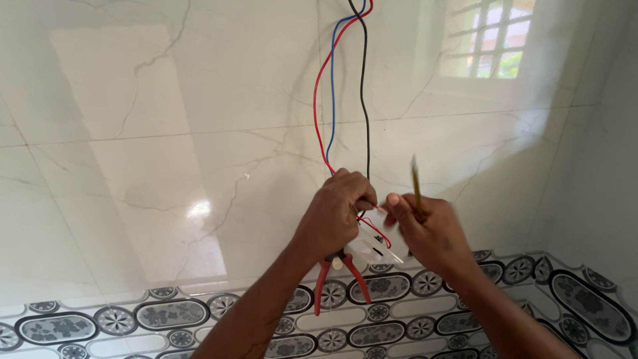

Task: The person secures wires into the terminals of an electrical socket component using a screwdriver and then prepares to attach the faceplate.

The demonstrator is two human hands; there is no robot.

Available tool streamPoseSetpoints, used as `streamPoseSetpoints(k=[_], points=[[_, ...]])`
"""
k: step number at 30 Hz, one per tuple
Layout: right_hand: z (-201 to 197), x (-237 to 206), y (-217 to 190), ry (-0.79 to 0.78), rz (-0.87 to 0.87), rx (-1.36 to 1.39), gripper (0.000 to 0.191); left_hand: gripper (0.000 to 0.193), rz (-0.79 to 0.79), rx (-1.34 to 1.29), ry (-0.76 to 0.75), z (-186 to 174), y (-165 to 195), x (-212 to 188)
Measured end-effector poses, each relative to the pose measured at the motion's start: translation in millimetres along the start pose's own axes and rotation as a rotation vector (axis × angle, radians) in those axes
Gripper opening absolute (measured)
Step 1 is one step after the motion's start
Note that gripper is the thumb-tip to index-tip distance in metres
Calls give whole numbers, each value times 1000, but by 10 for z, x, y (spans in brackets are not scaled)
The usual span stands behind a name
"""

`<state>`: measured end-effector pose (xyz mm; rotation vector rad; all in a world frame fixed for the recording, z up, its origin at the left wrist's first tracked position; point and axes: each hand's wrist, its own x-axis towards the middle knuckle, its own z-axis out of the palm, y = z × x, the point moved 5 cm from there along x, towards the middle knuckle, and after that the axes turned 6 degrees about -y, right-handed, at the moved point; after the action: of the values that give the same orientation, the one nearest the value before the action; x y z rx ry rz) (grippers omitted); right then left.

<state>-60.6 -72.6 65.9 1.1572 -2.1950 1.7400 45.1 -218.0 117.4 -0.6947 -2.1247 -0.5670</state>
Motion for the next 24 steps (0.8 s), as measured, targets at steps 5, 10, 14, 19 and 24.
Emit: streamPoseSetpoints(k=[5,10,14,19,24], points=[[-57,-202,-349,242,-723,-578,49,26,-87,-48,-7,-13,-108,35],[8,-235,-372,276,-1001,-840,15,29,-98,-107,-26,15,-69,65],[-27,22,121,64,-41,-60,28,23,61,12,5,37,63,52],[87,-9,256,-10,165,376,34,18,112,65,24,65,48,35],[-57,-180,-166,250,-453,-600,36,22,-29,-7,19,36,-113,39]])
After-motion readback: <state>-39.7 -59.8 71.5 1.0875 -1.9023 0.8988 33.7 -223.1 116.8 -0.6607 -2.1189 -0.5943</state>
